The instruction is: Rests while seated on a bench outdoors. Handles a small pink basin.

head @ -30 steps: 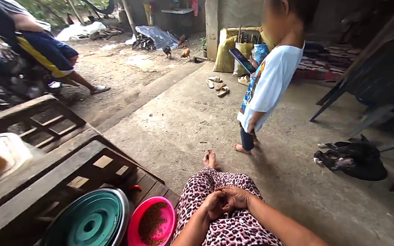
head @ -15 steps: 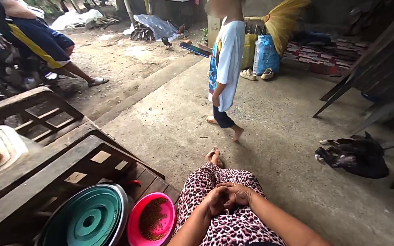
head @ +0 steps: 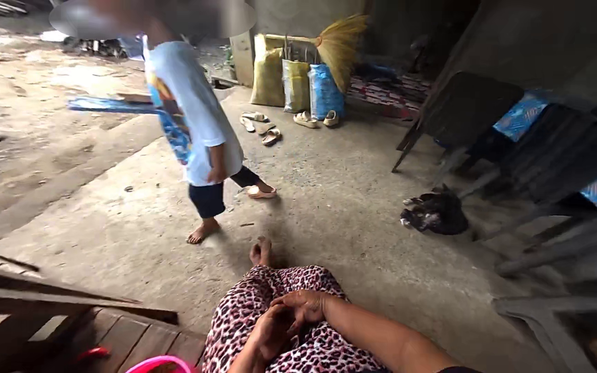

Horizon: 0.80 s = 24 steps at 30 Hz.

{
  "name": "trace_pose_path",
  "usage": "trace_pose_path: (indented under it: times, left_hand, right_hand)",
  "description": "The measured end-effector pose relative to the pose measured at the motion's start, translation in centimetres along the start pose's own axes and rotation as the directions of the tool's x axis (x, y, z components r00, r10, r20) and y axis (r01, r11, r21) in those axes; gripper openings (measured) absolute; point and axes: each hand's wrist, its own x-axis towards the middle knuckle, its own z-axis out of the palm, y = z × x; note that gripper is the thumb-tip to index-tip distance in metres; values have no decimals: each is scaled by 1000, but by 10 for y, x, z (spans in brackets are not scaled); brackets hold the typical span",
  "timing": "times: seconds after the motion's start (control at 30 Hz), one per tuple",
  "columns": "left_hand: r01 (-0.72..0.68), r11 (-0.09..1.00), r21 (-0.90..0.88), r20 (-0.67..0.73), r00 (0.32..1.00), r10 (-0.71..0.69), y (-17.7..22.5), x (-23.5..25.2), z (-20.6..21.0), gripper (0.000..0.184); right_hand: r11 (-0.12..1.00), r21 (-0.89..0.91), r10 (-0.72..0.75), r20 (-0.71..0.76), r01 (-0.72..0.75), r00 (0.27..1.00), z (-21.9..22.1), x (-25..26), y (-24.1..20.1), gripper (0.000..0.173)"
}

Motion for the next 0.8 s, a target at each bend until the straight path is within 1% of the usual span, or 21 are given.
trace_pose_path:
  times: [0.1, 0.17, 0.2, 0.27, 0.3, 0.43, 0.57, 0.7, 0.77, 0.8]
  left_hand:
    - [-27, 999, -16, 42, 999, 28, 2, -8, 1, 27]
    - [-43, 999, -10, 69, 997, 43, 1, -6, -7, 33]
    - [-39, 999, -1, 61, 997, 39, 2, -7, -8, 32]
    - [0, 1000, 14, 15, 1000, 0, 4, -7, -7, 23]
    - [12, 999, 31, 17, 1000, -13, 2, -3, -9, 19]
    - [8, 999, 47, 105, 994, -12, -10, 19, -24, 17]
    - [12, 999, 53, 83, 996, -16, -10, 22, -23, 16]
    - [-16, 1000, 16, 85, 996, 14, -11, 16, -20, 19]
    - [-54, 998, 12, 132, 990, 52, -10, 9, -18, 29]
    - [-70, 997, 25, 134, 989, 66, -10, 8, -15, 32]
  right_hand:
    - [999, -44, -13, -34, 11, 999, 4, -1, 0, 39]
    - [999, -42, -15, -27, 13, 1000, 2, 6, 5, 41]
    - [1000, -23, -18, -21, 18, 1000, 1, 8, 7, 41]
    - [1000, 13, -19, -18, 19, 1000, 1, 9, 7, 39]
    - [1000, 28, -12, -19, 12, 1000, 2, 9, 7, 38]
    - [996, 68, 51, -33, -48, 998, 0, 6, 5, 33]
    - [997, 69, 42, 16, -43, 999, -4, 6, 7, 35]
    - [994, 64, 85, 46, -88, 995, -2, 10, 5, 37]
    - [997, 53, 57, 44, -59, 997, 1, 9, 7, 34]
    - [999, 43, 20, 13, -20, 1000, 3, 7, 8, 33]
